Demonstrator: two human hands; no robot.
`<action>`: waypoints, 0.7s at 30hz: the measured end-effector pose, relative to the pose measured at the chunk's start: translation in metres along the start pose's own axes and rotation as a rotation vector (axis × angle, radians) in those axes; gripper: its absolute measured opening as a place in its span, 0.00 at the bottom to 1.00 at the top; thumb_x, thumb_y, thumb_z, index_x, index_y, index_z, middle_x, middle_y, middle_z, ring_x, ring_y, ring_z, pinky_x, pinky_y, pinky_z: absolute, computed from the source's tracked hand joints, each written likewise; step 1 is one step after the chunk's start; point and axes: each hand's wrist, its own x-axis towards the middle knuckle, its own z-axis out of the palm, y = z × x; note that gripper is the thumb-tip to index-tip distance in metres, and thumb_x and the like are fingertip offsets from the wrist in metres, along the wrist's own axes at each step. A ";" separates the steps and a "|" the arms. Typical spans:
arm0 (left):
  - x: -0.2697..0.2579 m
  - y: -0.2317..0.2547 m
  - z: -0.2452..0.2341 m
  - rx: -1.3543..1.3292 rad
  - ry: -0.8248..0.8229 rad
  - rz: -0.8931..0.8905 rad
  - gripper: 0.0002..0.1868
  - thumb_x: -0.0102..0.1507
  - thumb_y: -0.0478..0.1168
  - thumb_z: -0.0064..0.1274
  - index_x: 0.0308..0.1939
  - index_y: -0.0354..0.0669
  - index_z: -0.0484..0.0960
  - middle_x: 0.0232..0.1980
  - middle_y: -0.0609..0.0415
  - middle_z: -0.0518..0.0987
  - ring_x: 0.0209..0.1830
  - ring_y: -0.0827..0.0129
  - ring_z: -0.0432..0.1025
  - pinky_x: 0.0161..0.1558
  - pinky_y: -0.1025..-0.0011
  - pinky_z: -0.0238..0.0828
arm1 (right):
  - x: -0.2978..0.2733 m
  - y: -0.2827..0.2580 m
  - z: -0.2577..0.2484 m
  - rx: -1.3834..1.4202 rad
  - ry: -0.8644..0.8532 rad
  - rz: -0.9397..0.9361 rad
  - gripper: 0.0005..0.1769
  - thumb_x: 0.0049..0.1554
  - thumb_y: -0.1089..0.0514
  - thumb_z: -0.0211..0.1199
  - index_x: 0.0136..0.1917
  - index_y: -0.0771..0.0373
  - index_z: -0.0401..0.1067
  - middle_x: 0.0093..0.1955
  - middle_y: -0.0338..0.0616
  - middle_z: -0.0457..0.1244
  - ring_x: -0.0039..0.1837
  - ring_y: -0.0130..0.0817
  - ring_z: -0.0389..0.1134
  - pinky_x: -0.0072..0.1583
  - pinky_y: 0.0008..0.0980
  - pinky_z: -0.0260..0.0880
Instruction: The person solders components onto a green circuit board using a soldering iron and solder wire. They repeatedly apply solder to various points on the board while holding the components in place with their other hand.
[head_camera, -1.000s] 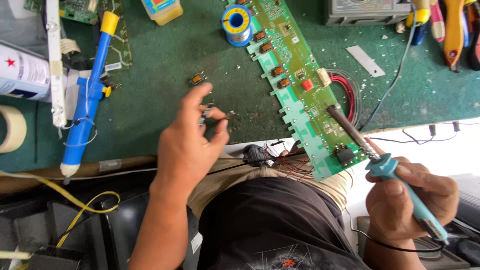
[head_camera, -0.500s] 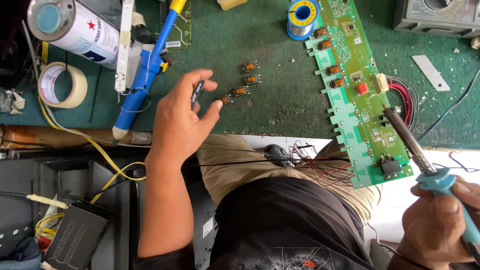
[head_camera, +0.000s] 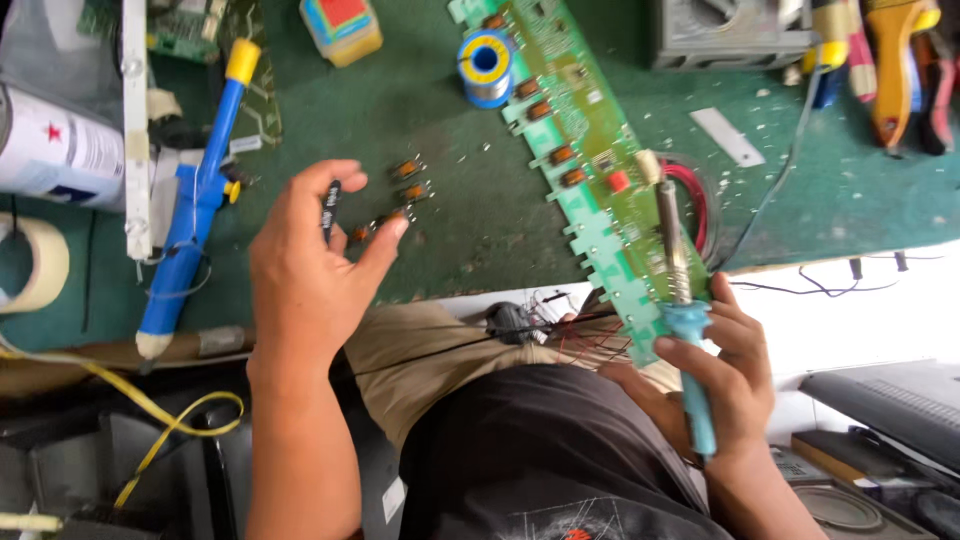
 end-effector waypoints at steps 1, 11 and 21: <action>0.006 0.002 0.004 0.006 -0.019 0.071 0.26 0.66 0.38 0.68 0.65 0.42 0.74 0.58 0.53 0.83 0.44 0.64 0.75 0.40 0.68 0.74 | 0.000 -0.001 0.002 -0.018 0.003 -0.003 0.31 0.50 0.50 0.83 0.60 0.58 0.69 0.59 0.55 0.60 0.64 0.54 0.66 0.82 0.76 0.69; 0.120 0.022 0.079 0.157 -0.115 0.332 0.32 0.63 0.46 0.77 0.59 0.40 0.70 0.55 0.40 0.79 0.52 0.45 0.75 0.41 0.50 0.74 | 0.000 0.001 0.005 -0.050 0.042 0.019 0.33 0.50 0.49 0.84 0.61 0.60 0.72 0.58 0.55 0.60 0.64 0.57 0.67 0.81 0.71 0.68; 0.120 0.029 0.039 0.212 -0.169 0.161 0.29 0.63 0.43 0.74 0.62 0.48 0.74 0.53 0.43 0.87 0.47 0.39 0.80 0.43 0.45 0.72 | -0.006 0.004 -0.017 -0.085 -0.023 -0.001 0.27 0.53 0.54 0.83 0.60 0.60 0.72 0.58 0.51 0.62 0.62 0.49 0.68 0.77 0.63 0.72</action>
